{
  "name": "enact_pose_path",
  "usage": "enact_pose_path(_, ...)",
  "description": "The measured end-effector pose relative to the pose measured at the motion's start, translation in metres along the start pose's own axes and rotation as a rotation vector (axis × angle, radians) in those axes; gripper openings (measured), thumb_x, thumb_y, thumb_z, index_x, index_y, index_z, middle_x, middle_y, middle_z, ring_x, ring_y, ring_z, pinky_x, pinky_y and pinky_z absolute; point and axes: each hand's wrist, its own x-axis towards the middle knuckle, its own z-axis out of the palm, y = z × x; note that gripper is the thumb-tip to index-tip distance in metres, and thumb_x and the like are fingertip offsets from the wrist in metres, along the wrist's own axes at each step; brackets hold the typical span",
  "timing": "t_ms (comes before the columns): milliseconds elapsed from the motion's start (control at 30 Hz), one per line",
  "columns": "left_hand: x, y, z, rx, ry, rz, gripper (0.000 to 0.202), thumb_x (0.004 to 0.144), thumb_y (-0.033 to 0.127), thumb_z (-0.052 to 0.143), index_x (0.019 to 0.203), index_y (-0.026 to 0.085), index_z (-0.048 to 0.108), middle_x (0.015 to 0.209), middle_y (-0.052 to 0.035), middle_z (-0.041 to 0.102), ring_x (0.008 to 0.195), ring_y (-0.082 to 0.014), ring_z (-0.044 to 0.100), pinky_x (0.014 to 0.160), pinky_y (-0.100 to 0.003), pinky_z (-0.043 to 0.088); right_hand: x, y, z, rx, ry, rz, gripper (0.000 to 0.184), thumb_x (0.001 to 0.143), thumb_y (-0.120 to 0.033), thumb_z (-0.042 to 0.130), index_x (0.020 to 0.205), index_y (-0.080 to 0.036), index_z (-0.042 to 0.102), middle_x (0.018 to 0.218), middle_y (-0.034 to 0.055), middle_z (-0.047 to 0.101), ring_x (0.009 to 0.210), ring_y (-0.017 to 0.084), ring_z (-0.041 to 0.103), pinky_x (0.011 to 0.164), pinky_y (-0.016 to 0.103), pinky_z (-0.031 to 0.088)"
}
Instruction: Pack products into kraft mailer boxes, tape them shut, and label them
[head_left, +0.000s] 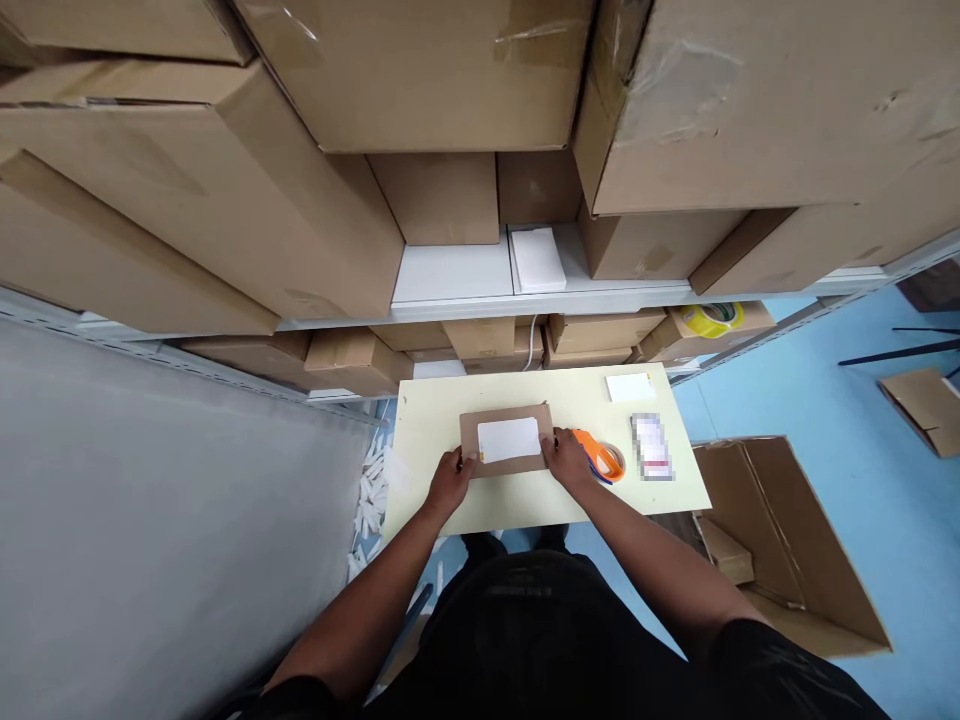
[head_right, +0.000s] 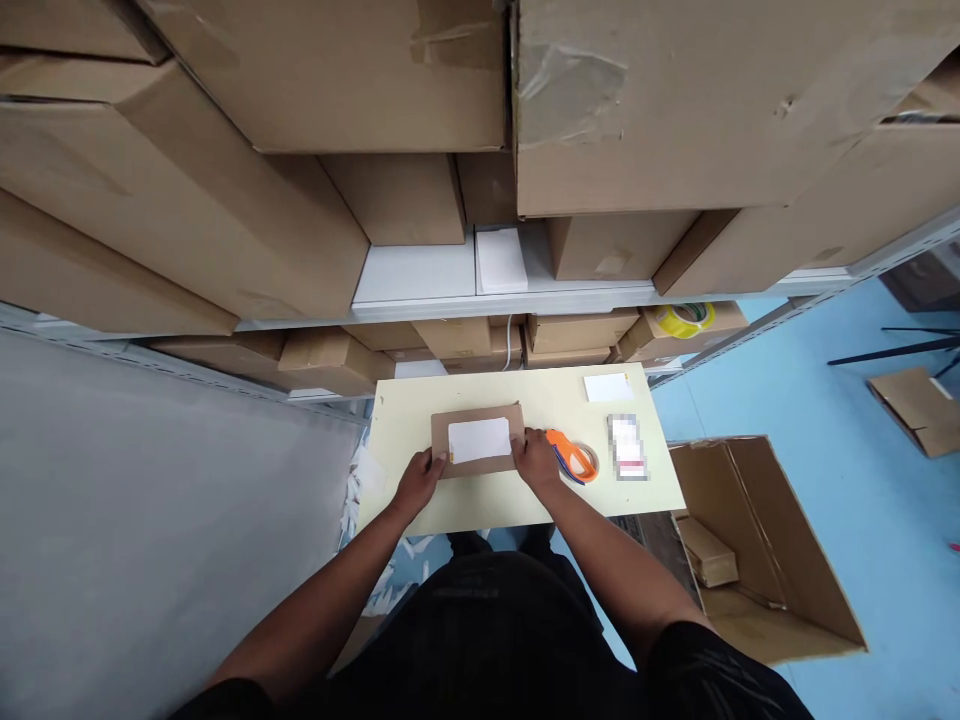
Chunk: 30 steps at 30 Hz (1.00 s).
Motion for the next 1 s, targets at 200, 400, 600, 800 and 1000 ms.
enact_pose_path(200, 0.017, 0.016, -0.005, 0.047, -0.002, -0.055, 0.056, 0.098, 0.055, 0.043, 0.124, 0.012, 0.067, 0.109, -0.0156, 0.067, 0.098, -0.0289, 0.066, 0.090, -0.043, 0.053, -0.001, 0.019, -0.009, 0.017, 0.080, -0.023, 0.044, 0.103, -0.051, 0.038, 0.111, -0.017, 0.065, 0.107, 0.0134, 0.067, 0.100, 0.026, 0.061, 0.086, 0.034, 0.045)
enact_pose_path(400, 0.000, 0.057, -0.019, 0.206, 0.133, 0.320, 0.037, 0.099, 0.042, 0.048, 0.124, 0.020, 0.066, 0.116, -0.0123, 0.065, 0.111, -0.0286, 0.060, 0.102, -0.046, 0.049, -0.058, 0.101, -0.009, -0.266, 0.287, -0.018, 0.046, 0.093, -0.054, 0.057, 0.120, -0.017, 0.060, 0.123, 0.0184, 0.063, 0.116, 0.035, 0.054, 0.098, 0.046, 0.039)
enact_pose_path(600, 0.014, 0.139, 0.020, 0.297, -0.263, 0.658, 0.034, 0.102, 0.030, 0.040, 0.110, 0.021, 0.072, 0.103, -0.0094, 0.069, 0.103, -0.0265, 0.060, 0.098, -0.043, 0.049, -0.052, 0.123, -0.003, -0.269, 0.204, -0.006, 0.028, 0.097, -0.034, 0.052, 0.116, -0.019, 0.065, 0.122, 0.0162, 0.066, 0.120, 0.035, 0.053, 0.104, 0.050, 0.034)
enact_pose_path(800, 0.077, 0.197, 0.076, 0.199, -0.475, 0.501, 0.034, 0.096, 0.039, 0.051, 0.107, 0.018, 0.074, 0.112, -0.0110, 0.072, 0.106, -0.0280, 0.063, 0.097, -0.042, 0.048, -0.068, 0.115, -0.033, 0.211, 0.189, -0.057, 0.034, 0.097, -0.051, 0.050, 0.101, -0.021, 0.065, 0.098, 0.0117, 0.067, 0.102, 0.030, 0.057, 0.091, 0.042, 0.048)
enact_pose_path(1000, 0.102, 0.211, 0.096, 0.092, -0.808, 0.178, 0.034, 0.085, 0.049, 0.064, 0.081, 0.017, 0.074, 0.075, -0.0025, 0.072, 0.070, -0.0174, 0.062, 0.068, -0.030, 0.045, -0.086, 0.116, -0.047, 0.560, 0.113, 0.068, 0.036, 0.090, -0.057, 0.056, 0.092, -0.022, 0.065, 0.093, 0.0092, 0.064, 0.092, 0.027, 0.060, 0.084, 0.037, 0.050)
